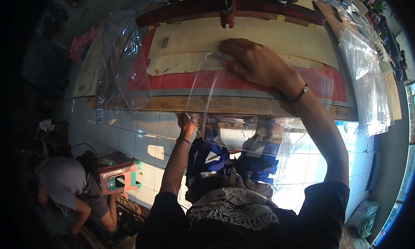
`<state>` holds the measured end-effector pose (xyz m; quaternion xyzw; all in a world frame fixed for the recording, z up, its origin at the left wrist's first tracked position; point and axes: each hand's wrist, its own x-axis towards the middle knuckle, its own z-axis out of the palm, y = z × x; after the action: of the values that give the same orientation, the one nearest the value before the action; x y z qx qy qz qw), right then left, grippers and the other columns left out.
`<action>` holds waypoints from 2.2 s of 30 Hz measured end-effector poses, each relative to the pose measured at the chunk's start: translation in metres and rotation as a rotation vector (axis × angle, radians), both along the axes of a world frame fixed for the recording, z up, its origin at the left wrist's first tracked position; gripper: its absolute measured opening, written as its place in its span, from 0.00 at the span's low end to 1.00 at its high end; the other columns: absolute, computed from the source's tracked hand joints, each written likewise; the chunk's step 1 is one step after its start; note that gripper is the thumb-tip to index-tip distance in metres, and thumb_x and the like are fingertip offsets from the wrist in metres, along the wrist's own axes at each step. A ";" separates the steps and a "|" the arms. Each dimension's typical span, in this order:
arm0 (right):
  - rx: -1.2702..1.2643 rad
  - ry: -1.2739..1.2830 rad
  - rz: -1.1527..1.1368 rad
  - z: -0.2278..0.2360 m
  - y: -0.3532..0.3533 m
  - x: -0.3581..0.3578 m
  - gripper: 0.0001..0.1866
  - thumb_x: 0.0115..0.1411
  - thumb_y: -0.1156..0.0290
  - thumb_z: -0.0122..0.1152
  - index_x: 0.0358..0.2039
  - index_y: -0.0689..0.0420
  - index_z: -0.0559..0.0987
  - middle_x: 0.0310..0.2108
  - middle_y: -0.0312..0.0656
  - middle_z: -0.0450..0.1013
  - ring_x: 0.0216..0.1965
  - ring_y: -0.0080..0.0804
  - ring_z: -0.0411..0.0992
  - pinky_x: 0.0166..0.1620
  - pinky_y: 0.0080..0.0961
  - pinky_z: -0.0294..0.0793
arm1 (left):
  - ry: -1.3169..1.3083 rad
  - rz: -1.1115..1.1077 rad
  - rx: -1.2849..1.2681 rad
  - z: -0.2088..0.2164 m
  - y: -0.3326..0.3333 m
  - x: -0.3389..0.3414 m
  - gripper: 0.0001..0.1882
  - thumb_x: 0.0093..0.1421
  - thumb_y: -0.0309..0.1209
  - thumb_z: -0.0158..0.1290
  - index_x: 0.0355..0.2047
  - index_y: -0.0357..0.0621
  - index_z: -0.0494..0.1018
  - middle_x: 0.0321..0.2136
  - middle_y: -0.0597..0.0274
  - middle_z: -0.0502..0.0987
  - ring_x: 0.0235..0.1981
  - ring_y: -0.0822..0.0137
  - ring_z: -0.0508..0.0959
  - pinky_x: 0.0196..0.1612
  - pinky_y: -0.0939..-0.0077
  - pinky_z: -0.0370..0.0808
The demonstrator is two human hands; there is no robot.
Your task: The person handles a large clear plastic sheet by hand, folding the edges and checking the surface while standing at a workstation.
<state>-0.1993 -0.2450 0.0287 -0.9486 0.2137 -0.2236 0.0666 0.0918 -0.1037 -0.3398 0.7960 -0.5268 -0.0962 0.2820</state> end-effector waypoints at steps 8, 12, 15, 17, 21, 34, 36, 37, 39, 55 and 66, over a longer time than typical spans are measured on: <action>0.029 -0.012 0.020 0.005 0.000 0.006 0.21 0.62 0.61 0.55 0.52 0.58 0.73 0.54 0.47 0.69 0.53 0.48 0.70 0.56 0.38 0.70 | 0.045 -0.059 -0.058 0.011 -0.012 0.015 0.35 0.58 0.50 0.50 0.60 0.42 0.62 0.57 0.46 0.69 0.62 0.47 0.62 0.63 0.56 0.55; 0.021 -0.016 -0.008 0.001 -0.001 -0.002 0.22 0.61 0.61 0.55 0.52 0.59 0.73 0.53 0.47 0.70 0.52 0.48 0.71 0.55 0.38 0.71 | 0.008 -0.153 0.073 0.062 -0.014 -0.003 0.36 0.57 0.51 0.51 0.61 0.42 0.62 0.58 0.46 0.67 0.62 0.47 0.61 0.64 0.55 0.54; 0.031 -0.009 0.001 0.004 0.000 0.001 0.22 0.61 0.61 0.56 0.53 0.60 0.72 0.53 0.49 0.71 0.51 0.48 0.71 0.54 0.37 0.71 | -0.069 -0.206 0.095 0.079 -0.001 -0.012 0.36 0.56 0.51 0.52 0.60 0.44 0.63 0.59 0.46 0.66 0.61 0.47 0.62 0.63 0.52 0.54; 0.045 -0.022 0.007 0.005 0.000 0.001 0.23 0.61 0.62 0.56 0.53 0.60 0.72 0.52 0.50 0.71 0.51 0.48 0.71 0.54 0.37 0.71 | -0.056 -0.154 0.167 0.086 0.004 -0.020 0.36 0.55 0.50 0.53 0.60 0.46 0.63 0.59 0.46 0.65 0.62 0.48 0.61 0.64 0.52 0.53; 0.067 -0.010 -0.019 0.006 0.001 -0.004 0.23 0.60 0.63 0.57 0.54 0.60 0.71 0.53 0.51 0.70 0.51 0.49 0.71 0.53 0.38 0.71 | -0.116 -0.050 0.223 0.085 -0.003 -0.026 0.35 0.54 0.49 0.55 0.60 0.50 0.64 0.59 0.47 0.65 0.62 0.48 0.60 0.65 0.52 0.51; 0.094 -0.036 -0.008 0.011 0.002 0.007 0.23 0.58 0.65 0.58 0.54 0.59 0.72 0.53 0.52 0.70 0.50 0.52 0.72 0.53 0.38 0.72 | 0.595 0.198 0.013 -0.016 -0.046 0.124 0.35 0.58 0.50 0.54 0.59 0.40 0.62 0.57 0.50 0.67 0.59 0.56 0.64 0.61 0.60 0.60; 0.103 -0.039 -0.010 0.013 0.003 0.007 0.23 0.58 0.66 0.58 0.53 0.59 0.72 0.53 0.51 0.70 0.49 0.52 0.72 0.53 0.38 0.72 | 0.824 0.216 -0.086 -0.015 -0.042 0.126 0.35 0.59 0.49 0.54 0.59 0.39 0.62 0.57 0.51 0.67 0.59 0.58 0.65 0.61 0.61 0.60; 0.107 -0.037 -0.016 0.012 0.002 0.006 0.22 0.58 0.66 0.58 0.53 0.59 0.72 0.53 0.51 0.70 0.49 0.52 0.72 0.53 0.38 0.72 | 0.921 0.209 -0.133 -0.018 -0.034 0.121 0.34 0.59 0.48 0.54 0.59 0.39 0.62 0.57 0.52 0.67 0.59 0.58 0.65 0.61 0.62 0.60; 0.131 -0.038 -0.025 0.014 0.003 0.007 0.21 0.59 0.67 0.58 0.52 0.60 0.73 0.53 0.51 0.70 0.49 0.52 0.72 0.52 0.38 0.73 | 1.088 0.201 -0.221 -0.025 -0.015 0.111 0.34 0.59 0.47 0.54 0.59 0.39 0.62 0.57 0.53 0.67 0.59 0.60 0.65 0.61 0.63 0.61; 0.139 -0.042 0.006 0.019 0.005 0.015 0.20 0.59 0.68 0.57 0.51 0.61 0.74 0.52 0.49 0.70 0.50 0.50 0.71 0.52 0.37 0.72 | 0.901 0.244 -0.294 -0.022 -0.002 0.108 0.31 0.61 0.44 0.53 0.58 0.35 0.63 0.58 0.51 0.66 0.57 0.59 0.67 0.59 0.66 0.63; 0.091 -0.028 0.054 0.012 -0.003 0.006 0.18 0.59 0.69 0.55 0.49 0.63 0.74 0.51 0.49 0.70 0.52 0.49 0.69 0.55 0.38 0.69 | 1.843 -0.756 -0.297 0.133 0.066 -0.118 0.56 0.53 0.57 0.59 0.69 0.43 0.40 0.65 0.52 0.54 0.67 0.55 0.54 0.68 0.56 0.48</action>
<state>-0.1935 -0.2482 0.0403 -0.9468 0.1969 -0.2252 0.1187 -0.0265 -0.0379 -0.2063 0.1488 -0.3279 -0.6909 0.6269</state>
